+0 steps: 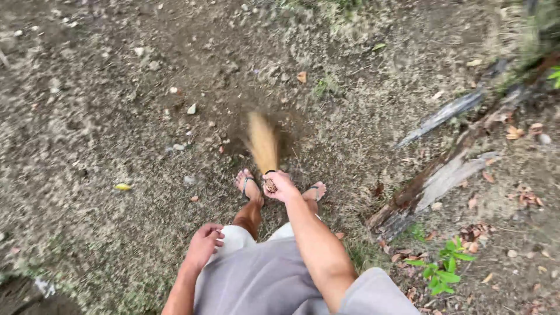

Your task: Sweeping dry leaves and debris on the ground in a backyard using a hand broom.

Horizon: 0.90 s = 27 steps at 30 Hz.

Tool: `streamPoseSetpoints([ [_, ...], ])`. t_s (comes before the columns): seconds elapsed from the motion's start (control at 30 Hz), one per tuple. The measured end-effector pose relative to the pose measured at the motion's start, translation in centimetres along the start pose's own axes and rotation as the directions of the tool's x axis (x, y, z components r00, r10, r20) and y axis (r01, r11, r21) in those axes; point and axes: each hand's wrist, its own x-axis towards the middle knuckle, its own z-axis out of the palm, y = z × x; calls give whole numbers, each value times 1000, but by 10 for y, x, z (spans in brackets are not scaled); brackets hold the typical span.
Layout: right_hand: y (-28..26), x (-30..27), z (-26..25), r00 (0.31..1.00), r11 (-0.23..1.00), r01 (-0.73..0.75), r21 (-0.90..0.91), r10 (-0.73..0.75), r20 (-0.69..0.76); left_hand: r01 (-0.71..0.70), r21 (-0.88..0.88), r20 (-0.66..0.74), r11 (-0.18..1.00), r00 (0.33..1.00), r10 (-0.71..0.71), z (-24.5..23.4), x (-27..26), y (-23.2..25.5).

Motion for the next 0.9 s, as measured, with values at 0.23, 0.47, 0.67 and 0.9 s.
streamPoseSetpoints([
  [0.23, -136, -171, -87, 978, 986, 157, -56, -148, 145, -55, -83, 6, 995, 998, 56, 8, 34, 49],
  [0.47, -309, -201, -241, 883, 883, 469, -21, -469, 16, -90, -69, 1, 994, 996, 90, 75, 81, 122],
  [0.67, -490, -37, -322, 869, 917, 359, -175, -397, -295, -112, -151, -181, 982, 980, 84, 181, 53, 187],
  [0.9, -548, -38, -293, 987, 938, 149, -314, -163, -19, -128, -324, -109, 937, 989, 98, 308, 75, 261],
])
